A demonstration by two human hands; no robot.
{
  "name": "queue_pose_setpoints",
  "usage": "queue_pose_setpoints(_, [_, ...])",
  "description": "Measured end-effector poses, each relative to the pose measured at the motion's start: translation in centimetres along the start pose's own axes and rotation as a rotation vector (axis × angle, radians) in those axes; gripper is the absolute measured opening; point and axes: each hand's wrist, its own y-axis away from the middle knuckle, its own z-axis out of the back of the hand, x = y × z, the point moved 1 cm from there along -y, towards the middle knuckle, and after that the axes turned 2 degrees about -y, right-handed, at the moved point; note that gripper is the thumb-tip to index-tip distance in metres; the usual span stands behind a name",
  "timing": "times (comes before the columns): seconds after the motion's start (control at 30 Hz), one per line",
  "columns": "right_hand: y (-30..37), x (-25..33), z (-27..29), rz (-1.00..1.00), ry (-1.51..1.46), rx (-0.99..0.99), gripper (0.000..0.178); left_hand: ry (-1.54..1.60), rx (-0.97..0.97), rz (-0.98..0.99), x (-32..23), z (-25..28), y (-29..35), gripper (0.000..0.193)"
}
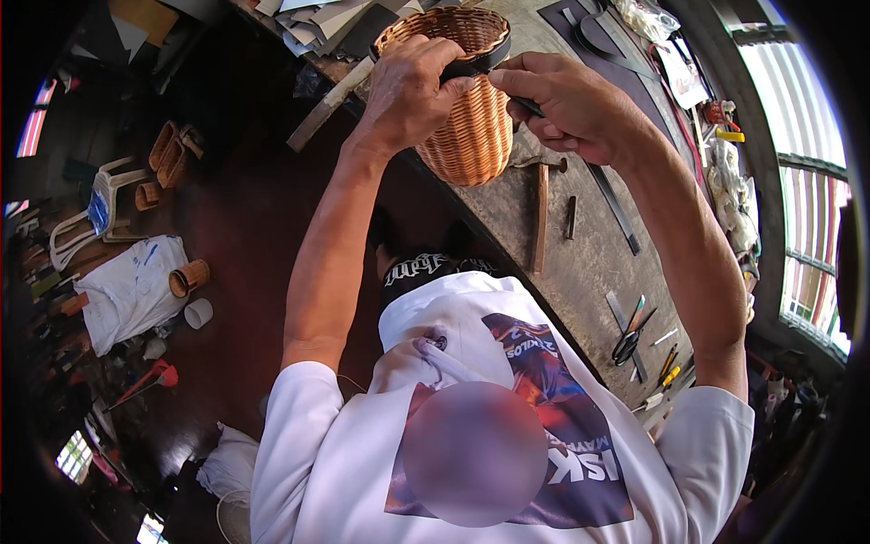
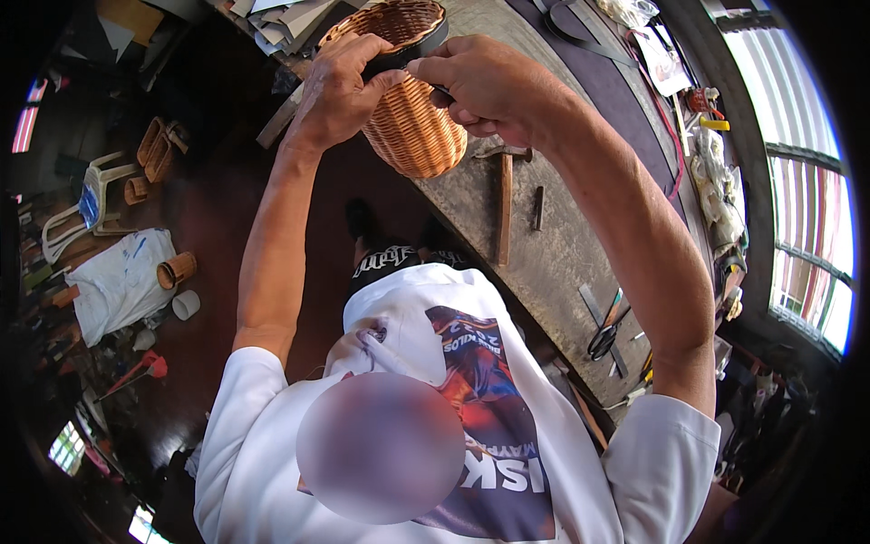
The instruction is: Assembling and attaching leather rim trims and handles to a woven wicker basket using a hammer and small nails.
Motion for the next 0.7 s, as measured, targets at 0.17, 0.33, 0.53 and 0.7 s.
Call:
queue_pose_setpoints(0.17, [3.3,2.8,-1.1,0.204,0.673,-0.098,0.041,0.122,0.295,0.026,-1.6,5.0,-0.2,0.029])
queue_pose_setpoints(0.33, [3.8,2.6,-4.2,0.283,0.886,-0.045,0.03,0.227,0.431,0.058,-0.1,4.8,2.5,0.032])
queue_pose_setpoints(0.53, [2.4,-3.3,-6.9,0.19,1.171,-0.137,0.027,0.395,0.687,0.302,1.1,-0.3,6.6,0.039])
queue_pose_setpoints(0.7, [1.9,-7.8,-5.8,0.124,1.184,-0.037,0.026,0.664,0.837,0.411,1.1,-4.4,8.6,0.033])
